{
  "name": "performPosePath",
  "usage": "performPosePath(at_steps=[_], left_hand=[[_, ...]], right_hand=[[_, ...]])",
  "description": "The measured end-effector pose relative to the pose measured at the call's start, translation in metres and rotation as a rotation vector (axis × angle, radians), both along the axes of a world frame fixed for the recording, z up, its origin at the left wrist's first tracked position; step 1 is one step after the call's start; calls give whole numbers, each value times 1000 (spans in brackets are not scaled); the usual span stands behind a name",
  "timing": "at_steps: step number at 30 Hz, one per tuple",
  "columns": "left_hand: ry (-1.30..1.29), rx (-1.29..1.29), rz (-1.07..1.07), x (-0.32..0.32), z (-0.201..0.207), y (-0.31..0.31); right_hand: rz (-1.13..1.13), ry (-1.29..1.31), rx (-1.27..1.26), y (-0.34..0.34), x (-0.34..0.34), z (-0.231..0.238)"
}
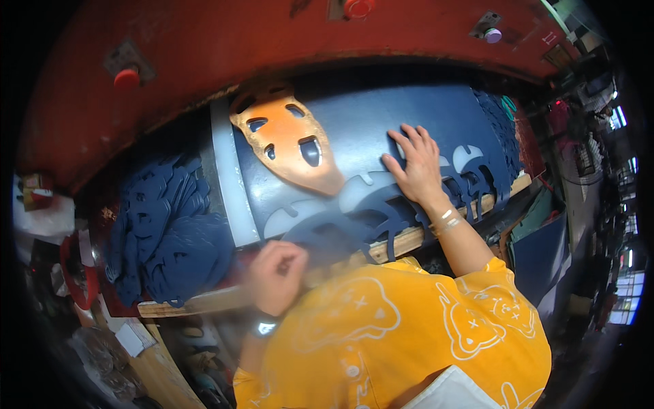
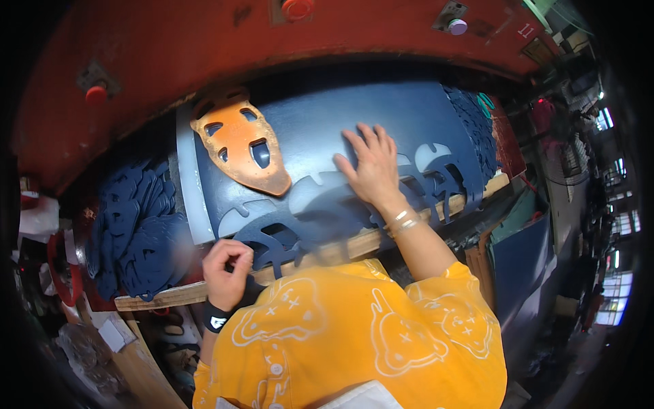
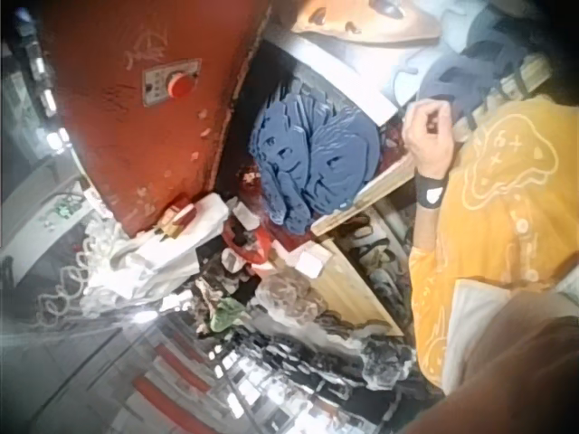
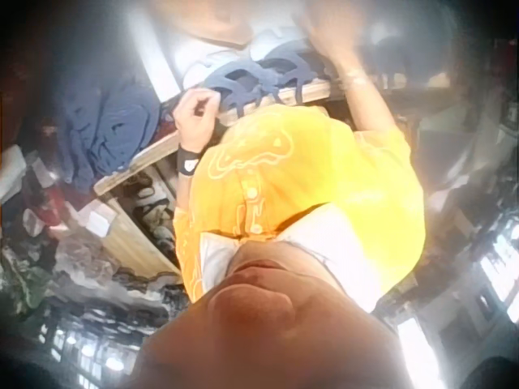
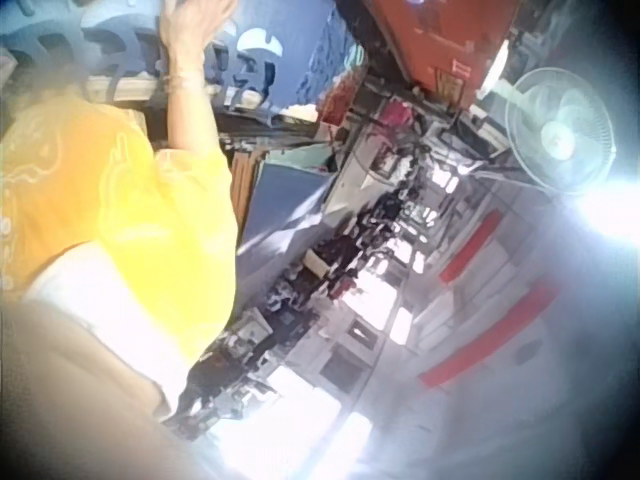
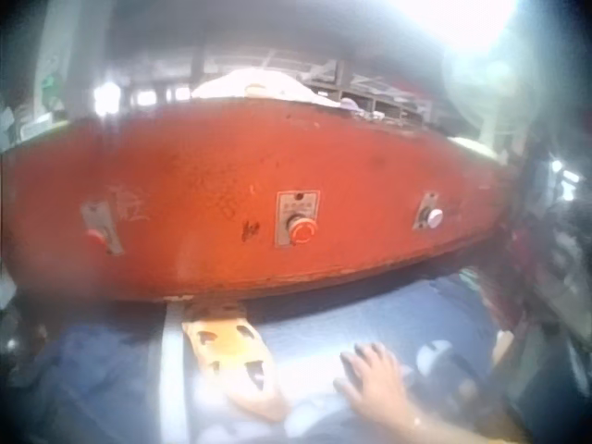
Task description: The person operates a die-cutting machine to cut blue material into shaped pieces. They repeatedly place the material, press a button to activate the machine, remove the cut pieces, and stack them. The person also places the cut pieces into a plastic bag.
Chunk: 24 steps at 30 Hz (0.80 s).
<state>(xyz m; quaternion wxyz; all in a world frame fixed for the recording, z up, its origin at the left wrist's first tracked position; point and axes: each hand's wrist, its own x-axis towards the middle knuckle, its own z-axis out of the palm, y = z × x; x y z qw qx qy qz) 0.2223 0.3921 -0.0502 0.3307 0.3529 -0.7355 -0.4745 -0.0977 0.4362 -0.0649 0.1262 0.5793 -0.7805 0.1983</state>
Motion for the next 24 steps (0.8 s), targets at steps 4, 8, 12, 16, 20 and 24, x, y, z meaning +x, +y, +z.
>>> performPosePath(at_steps=[4,8,12,16,20,24], left_hand=[[-123,-366,52,-16,-25,35],[-259,-580,137,-22,-48,48],[-303,-735,224,-19,-69,70],[-400,-754,303,-29,-92,94],[-351,-789,332,-43,-94,84],[-384,-767,339,-54,-77,61]], right_hand=[[71,-286,-210,3,-12,-7],[-57,-204,-891,14,-74,47],[-282,-103,-1299,22,-155,104],[-305,-165,-1155,23,-190,95],[-115,-367,-1231,47,-183,51],[62,-689,-882,96,-117,1]])
